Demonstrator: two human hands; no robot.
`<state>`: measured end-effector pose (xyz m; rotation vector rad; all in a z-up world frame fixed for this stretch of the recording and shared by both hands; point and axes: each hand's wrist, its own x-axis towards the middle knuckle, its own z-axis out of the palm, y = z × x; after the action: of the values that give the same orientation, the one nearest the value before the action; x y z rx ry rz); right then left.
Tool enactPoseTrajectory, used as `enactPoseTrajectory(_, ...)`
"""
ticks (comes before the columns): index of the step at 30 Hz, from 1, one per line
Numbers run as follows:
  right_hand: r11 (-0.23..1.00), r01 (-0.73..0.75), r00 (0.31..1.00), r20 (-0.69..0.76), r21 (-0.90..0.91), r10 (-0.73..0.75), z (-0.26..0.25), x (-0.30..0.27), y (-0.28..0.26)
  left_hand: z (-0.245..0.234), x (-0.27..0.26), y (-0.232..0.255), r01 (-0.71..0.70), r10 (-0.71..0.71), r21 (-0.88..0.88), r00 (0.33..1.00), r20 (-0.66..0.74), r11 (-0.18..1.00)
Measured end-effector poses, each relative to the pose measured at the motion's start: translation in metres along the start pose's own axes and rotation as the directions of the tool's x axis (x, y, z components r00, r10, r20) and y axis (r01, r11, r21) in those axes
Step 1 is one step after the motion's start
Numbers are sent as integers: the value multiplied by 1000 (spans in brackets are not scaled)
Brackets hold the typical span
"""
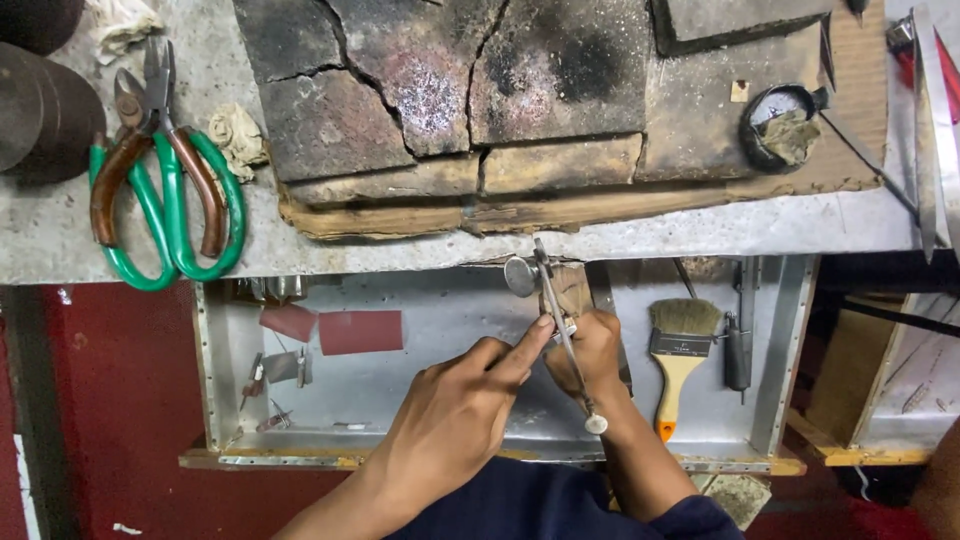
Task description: The person uses a hand file to smooth the edges of a small metal piece held with pliers. The person repeatedly files the same edge while adjusting the grip and angle of the piece.
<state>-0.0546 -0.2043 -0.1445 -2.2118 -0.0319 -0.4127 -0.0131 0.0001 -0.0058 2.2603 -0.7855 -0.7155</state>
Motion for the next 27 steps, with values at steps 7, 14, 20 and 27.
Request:
enactPoseTrajectory(7, 998, 2, 1000, 2, -57, -2, 0, -3, 3, 1, -1, 1, -33, 29, -48, 997, -75, 998)
enactPoseTrajectory(14, 992, 84, 994, -63, -89, -90, 11, -13, 21, 8, 1, 0, 16, -14, 51, 999, -37, 999)
enactPoseTrajectory(20, 954, -245, 957, 111, -173, 267, -15, -52, -2, 0, 3, 4, 21, -22, -17, 998, -56, 1000)
enactPoseTrajectory(27, 988, 35, 999, 35, -150, -30, 1, -32, 20, 1, 1, 2, 19, -18, 6, 1000, -13, 1000)
